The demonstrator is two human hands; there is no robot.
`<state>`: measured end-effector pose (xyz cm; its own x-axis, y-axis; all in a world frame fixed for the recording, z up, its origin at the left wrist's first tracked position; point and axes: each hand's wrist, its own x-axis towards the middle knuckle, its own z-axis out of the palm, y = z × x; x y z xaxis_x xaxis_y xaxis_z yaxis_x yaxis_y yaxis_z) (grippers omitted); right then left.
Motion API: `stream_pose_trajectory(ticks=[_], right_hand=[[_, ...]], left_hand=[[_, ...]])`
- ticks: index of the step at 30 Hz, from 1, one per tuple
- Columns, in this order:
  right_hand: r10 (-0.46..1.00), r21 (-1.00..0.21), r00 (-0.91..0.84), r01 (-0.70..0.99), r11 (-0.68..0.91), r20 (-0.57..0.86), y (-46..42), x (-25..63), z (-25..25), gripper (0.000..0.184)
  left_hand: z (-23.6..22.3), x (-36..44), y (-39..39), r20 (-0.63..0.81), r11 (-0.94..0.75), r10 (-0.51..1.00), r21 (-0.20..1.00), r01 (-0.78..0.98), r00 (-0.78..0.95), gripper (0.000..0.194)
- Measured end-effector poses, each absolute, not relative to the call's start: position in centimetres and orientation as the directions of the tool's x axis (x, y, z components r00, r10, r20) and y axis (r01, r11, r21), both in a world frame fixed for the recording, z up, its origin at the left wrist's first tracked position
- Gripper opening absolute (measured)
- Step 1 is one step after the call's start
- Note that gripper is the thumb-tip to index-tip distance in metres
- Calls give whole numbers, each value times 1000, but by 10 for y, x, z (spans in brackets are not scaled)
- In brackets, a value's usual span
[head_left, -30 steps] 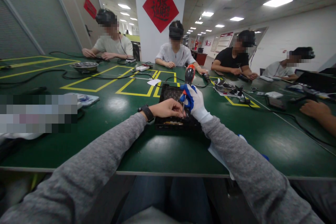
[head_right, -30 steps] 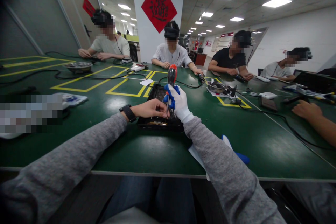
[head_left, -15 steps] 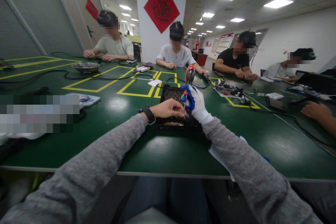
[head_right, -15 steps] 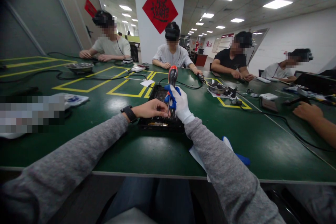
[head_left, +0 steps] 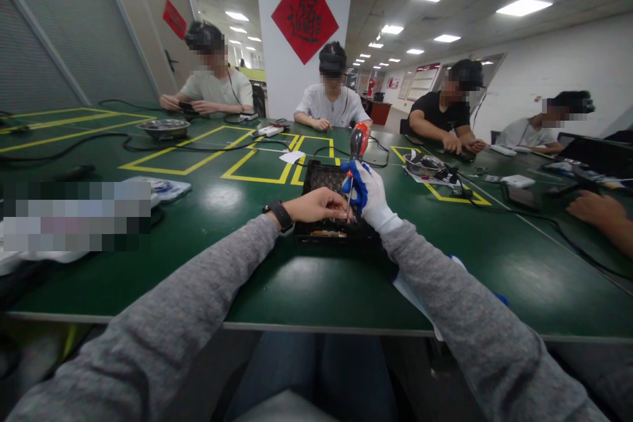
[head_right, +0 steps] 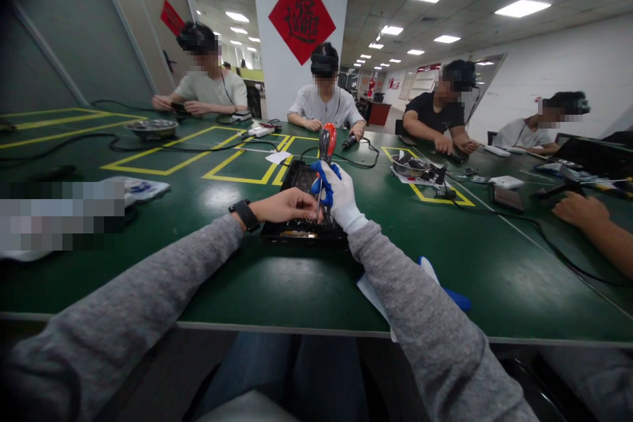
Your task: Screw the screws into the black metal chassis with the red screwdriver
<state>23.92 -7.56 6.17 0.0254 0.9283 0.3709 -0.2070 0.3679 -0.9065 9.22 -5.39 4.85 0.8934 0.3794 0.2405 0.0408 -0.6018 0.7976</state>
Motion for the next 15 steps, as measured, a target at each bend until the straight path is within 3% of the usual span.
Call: stream_pose_trajectory(ticks=[8,15], right_hand=[[926,-900,39,-227,373,375,-75,239,63,40],[934,-916,-26,-207,344,357,-75,239,60,44]], left_hand=[[45,93,-53,243,-586,488,803,108,838,30],[47,92,-55,224,-577,401,815,55,888,26]])
